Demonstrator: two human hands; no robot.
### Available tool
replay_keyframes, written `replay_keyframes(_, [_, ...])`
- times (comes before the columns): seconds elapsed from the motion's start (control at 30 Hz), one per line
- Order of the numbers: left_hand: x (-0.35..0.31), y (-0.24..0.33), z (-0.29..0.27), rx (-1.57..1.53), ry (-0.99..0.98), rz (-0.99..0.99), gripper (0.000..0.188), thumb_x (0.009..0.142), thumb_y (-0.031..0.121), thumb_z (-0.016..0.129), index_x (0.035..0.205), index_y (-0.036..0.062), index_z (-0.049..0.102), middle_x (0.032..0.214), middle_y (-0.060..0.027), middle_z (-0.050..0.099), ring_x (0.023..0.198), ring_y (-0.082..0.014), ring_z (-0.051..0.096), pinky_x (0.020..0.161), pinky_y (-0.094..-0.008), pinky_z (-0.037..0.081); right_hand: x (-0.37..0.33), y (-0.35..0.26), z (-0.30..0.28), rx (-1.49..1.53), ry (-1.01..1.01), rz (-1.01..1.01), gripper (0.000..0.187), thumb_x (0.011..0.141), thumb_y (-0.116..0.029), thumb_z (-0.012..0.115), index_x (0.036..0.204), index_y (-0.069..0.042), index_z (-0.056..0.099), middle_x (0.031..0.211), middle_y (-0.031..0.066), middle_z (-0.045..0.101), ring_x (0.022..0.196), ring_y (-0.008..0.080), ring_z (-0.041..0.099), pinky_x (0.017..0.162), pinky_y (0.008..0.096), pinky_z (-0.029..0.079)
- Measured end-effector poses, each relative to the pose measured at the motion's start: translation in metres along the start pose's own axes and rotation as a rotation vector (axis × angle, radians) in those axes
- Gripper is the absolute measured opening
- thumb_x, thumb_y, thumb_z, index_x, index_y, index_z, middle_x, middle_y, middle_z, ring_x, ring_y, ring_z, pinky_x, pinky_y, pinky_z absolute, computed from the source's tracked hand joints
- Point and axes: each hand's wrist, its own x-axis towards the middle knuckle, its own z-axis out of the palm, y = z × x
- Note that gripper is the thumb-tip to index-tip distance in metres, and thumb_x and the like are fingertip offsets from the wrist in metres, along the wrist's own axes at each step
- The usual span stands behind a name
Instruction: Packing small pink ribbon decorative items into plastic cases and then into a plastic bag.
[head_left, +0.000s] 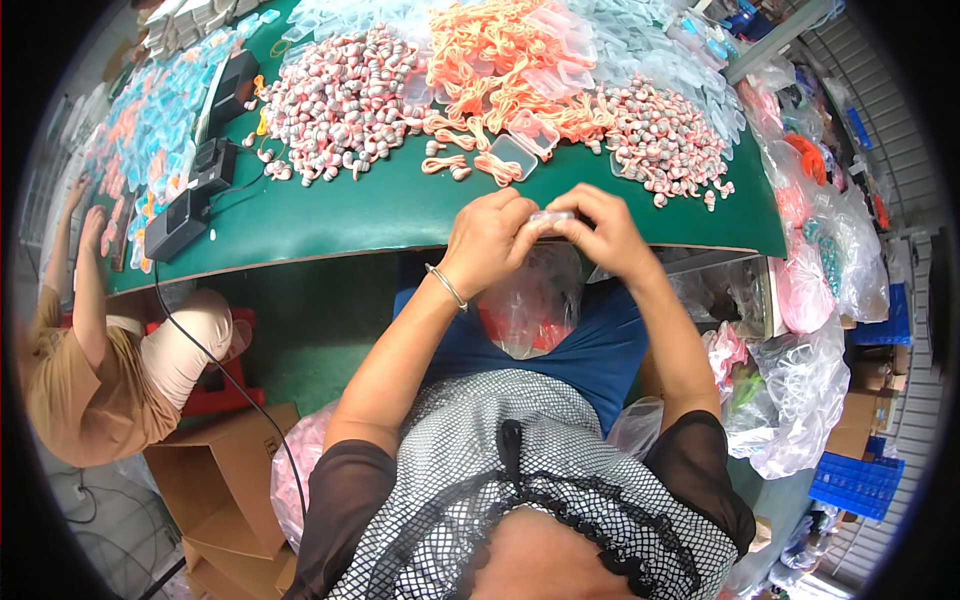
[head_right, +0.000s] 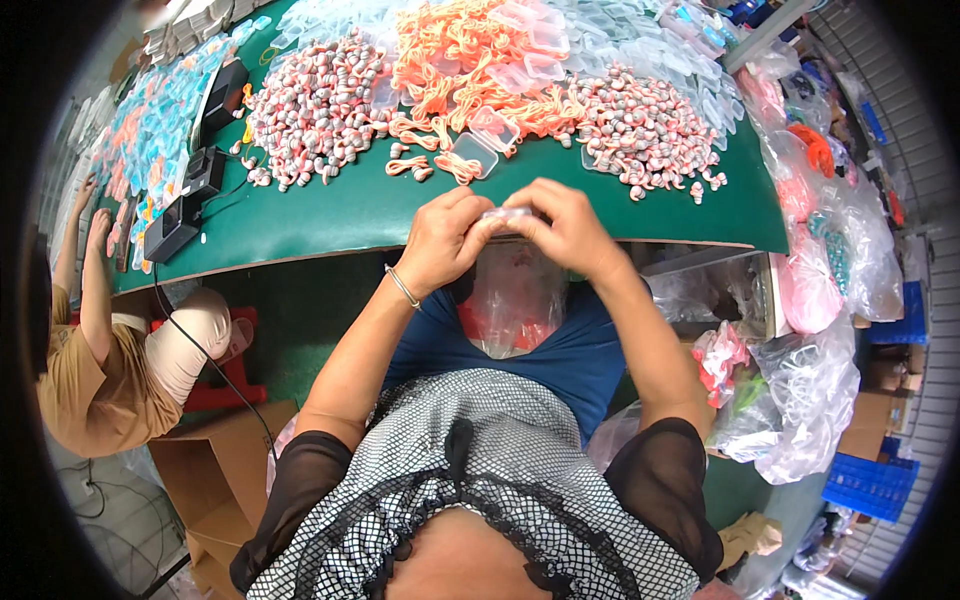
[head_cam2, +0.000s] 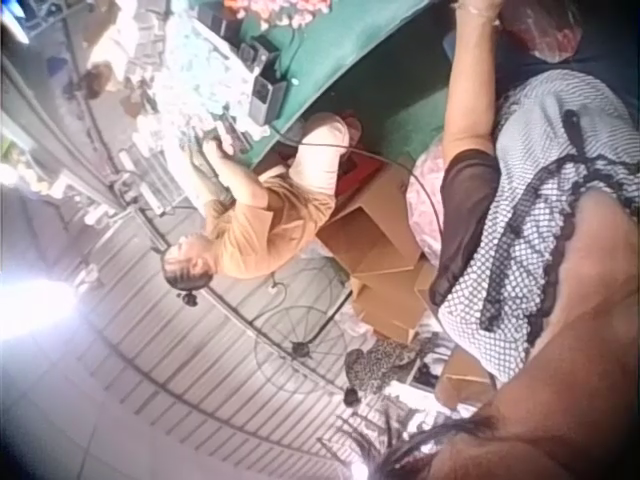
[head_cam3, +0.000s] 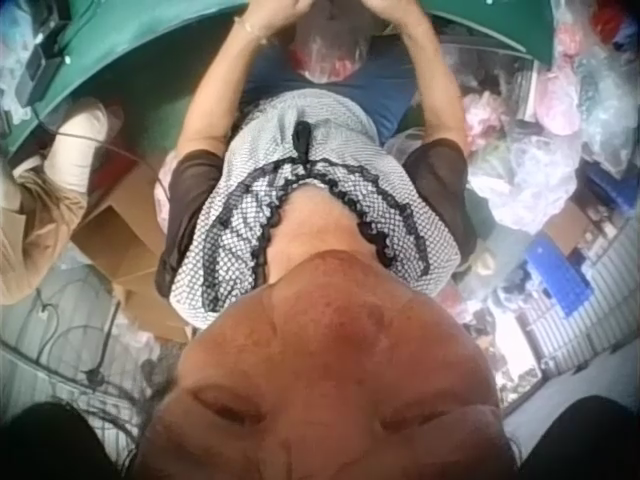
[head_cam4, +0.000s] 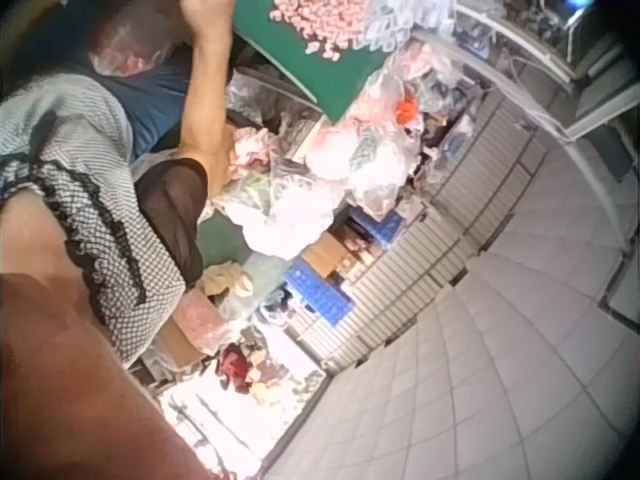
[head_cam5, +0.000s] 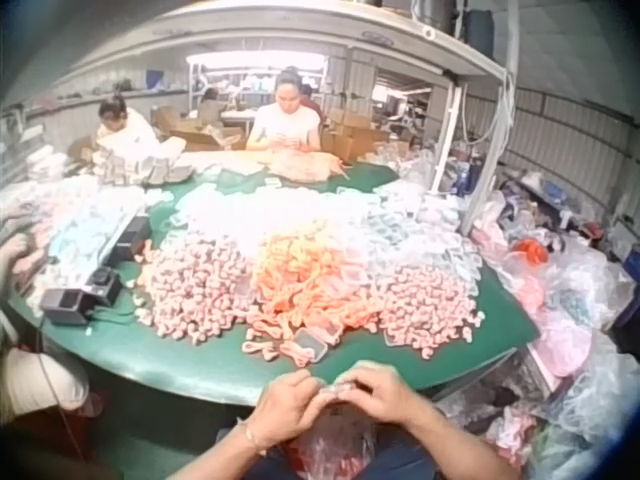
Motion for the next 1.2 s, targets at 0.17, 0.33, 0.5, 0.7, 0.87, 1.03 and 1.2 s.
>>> replay_keyframes(0.17, [-0.012,0.017,0.018,0.201,0.068,0.039,0.023,0.083,0.029,0.072,0.083,0.0070,0.065,0.073,-0.0084,0.057,0.068,-0.0282,0.060,0.062,-0.0407,0.047,0.069,0.012,-0.029,-0.150,0.296,-0.048,0.019,0.091,-0.019,0.066,0.103,-0.005,0.070,0.098,0.0126,0.068,0.092,0.0258,0.065,0.079,0.0362,0.052])
replay_keyframes(0.33, [-0.049,0.024,0.056,0.225,-0.125,0.093,0.023,0.082,0.030,0.072,0.084,0.0075,0.065,0.078,-0.0073,0.060,0.072,-0.0259,0.062,0.064,-0.0388,0.049,0.083,0.026,-0.001,-0.366,0.335,0.056,0.021,0.086,-0.013,0.072,0.103,-0.001,0.069,0.089,0.0084,0.069,0.069,0.0134,0.063,0.063,0.0282,0.051])
replay_keyframes(0.5, [-0.077,-0.015,0.114,0.237,-0.462,-0.162,0.027,0.085,0.032,0.068,0.090,0.0053,0.069,0.090,-0.0139,0.068,0.076,-0.0306,0.068,0.067,-0.0416,0.053,0.069,0.019,0.006,-0.280,0.526,0.011,0.012,0.083,-0.007,0.070,0.094,-0.003,0.070,0.085,0.0108,0.068,0.070,0.0212,0.067,0.064,0.0311,0.053])
replay_keyframes(0.7, [-0.110,-0.061,0.161,0.512,-0.543,-0.170,0.024,0.084,0.028,0.068,0.097,0.0086,0.071,0.097,-0.0130,0.071,0.076,-0.0310,0.070,0.069,-0.0420,0.056,0.053,0.025,-0.005,-0.293,0.555,0.017,0.015,0.085,-0.004,0.072,0.100,-0.001,0.071,0.092,0.0062,0.070,0.065,0.0094,0.061,0.060,0.0231,0.050])
replay_keyframes(0.87, [-0.078,-0.014,0.084,0.212,-0.435,-0.152,0.018,0.084,0.019,0.068,0.099,0.0095,0.070,0.092,-0.0116,0.069,0.075,-0.0301,0.068,0.067,-0.0398,0.056,0.040,0.034,-0.020,-0.204,0.420,0.019,0.015,0.087,-0.003,0.069,0.102,-0.002,0.072,0.095,0.0048,0.070,0.073,0.0099,0.062,0.065,0.0236,0.049])
replay_keyframes(1.03, [-0.032,0.019,-0.022,0.254,0.222,-0.099,0.021,0.081,0.006,0.073,0.101,0.0067,0.068,0.082,-0.0110,0.063,0.066,-0.0287,0.062,0.059,-0.0378,0.052,0.041,0.038,-0.020,-0.138,0.285,0.058,0.016,0.089,-0.003,0.066,0.103,-0.002,0.071,0.096,0.0064,0.069,0.080,0.0118,0.062,0.072,0.0255,0.050])
replay_keyframes(1.2, [-0.003,-0.021,-0.046,0.430,0.171,-0.314,0.021,0.084,0.015,0.073,0.104,0.0097,0.069,0.089,-0.0098,0.065,0.073,-0.0301,0.066,0.064,-0.0408,0.052,0.050,0.052,-0.023,0.007,0.334,0.096,0.015,0.087,-0.005,0.068,0.100,-0.002,0.072,0.093,0.0076,0.071,0.081,0.0168,0.066,0.073,0.0277,0.051])
